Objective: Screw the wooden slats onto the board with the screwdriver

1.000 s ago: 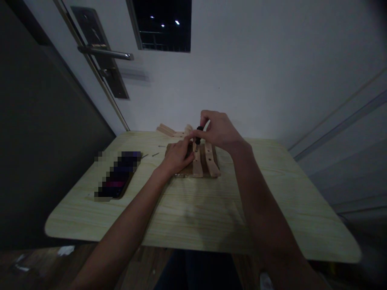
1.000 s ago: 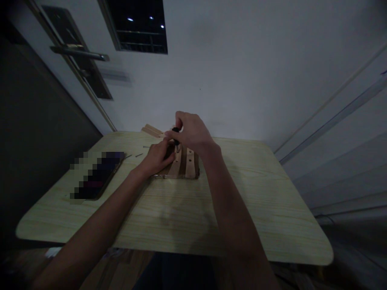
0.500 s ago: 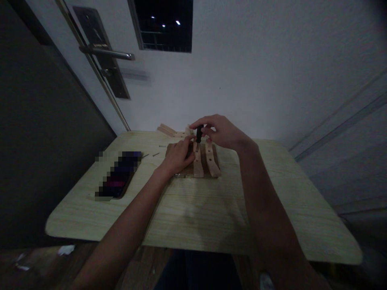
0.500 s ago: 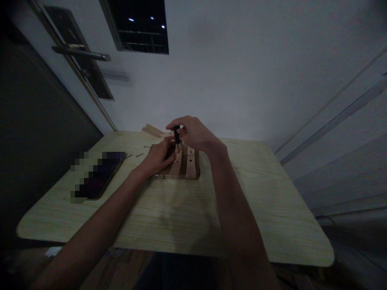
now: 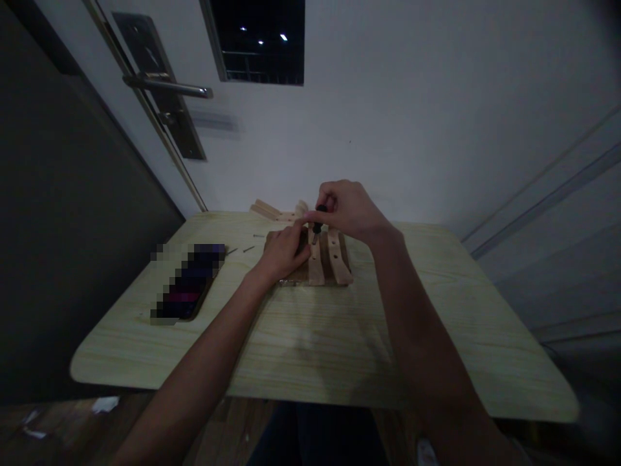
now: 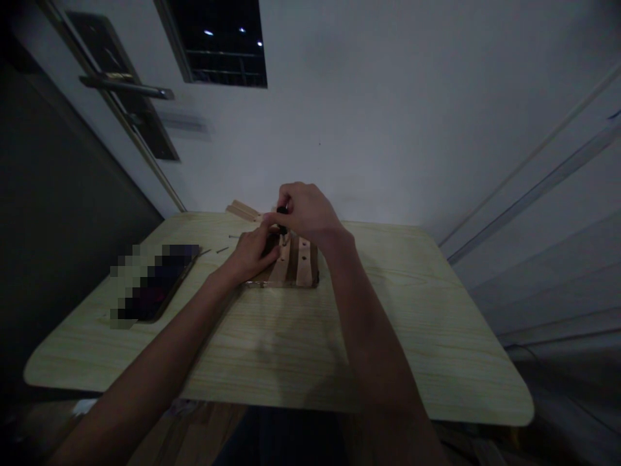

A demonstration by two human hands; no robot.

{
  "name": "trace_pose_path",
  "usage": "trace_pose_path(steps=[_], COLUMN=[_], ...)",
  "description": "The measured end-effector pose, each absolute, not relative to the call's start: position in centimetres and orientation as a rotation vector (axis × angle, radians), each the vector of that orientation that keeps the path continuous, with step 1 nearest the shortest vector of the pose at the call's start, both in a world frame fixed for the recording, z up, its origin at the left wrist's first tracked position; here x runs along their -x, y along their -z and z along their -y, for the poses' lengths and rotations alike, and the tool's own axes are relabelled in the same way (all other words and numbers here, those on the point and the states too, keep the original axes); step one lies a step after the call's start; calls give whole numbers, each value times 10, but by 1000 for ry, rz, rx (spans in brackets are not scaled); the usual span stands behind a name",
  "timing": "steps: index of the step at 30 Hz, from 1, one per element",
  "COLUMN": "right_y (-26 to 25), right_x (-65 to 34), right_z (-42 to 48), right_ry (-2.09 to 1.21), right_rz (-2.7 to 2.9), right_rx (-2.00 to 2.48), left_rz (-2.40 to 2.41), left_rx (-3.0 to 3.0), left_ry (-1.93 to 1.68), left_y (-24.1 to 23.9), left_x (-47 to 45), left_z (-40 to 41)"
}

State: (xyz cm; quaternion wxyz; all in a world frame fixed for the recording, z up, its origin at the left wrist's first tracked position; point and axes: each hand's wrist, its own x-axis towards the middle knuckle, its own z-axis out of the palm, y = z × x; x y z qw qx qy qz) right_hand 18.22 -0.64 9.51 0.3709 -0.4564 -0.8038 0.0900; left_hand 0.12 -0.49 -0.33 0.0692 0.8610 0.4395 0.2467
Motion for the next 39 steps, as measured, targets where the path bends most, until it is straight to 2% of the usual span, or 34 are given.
trace_pose_path(steps=[12, 26, 39], right_y=[-96, -95, -94], right_x=[-190, -183, -196], right_z=[7, 9, 3], right_ry=[-442, -166, -336], right_rz=[2209, 2143, 2207], right_rx=[952, 1233, 998], left_rz=[-1249, -1282, -1229], left_rx=[-2568, -2556, -2526], left_ry=[-825, -799, -821], left_y=[4, 2, 1], left_x=[0, -2, -1], left_z=[4, 5, 6])
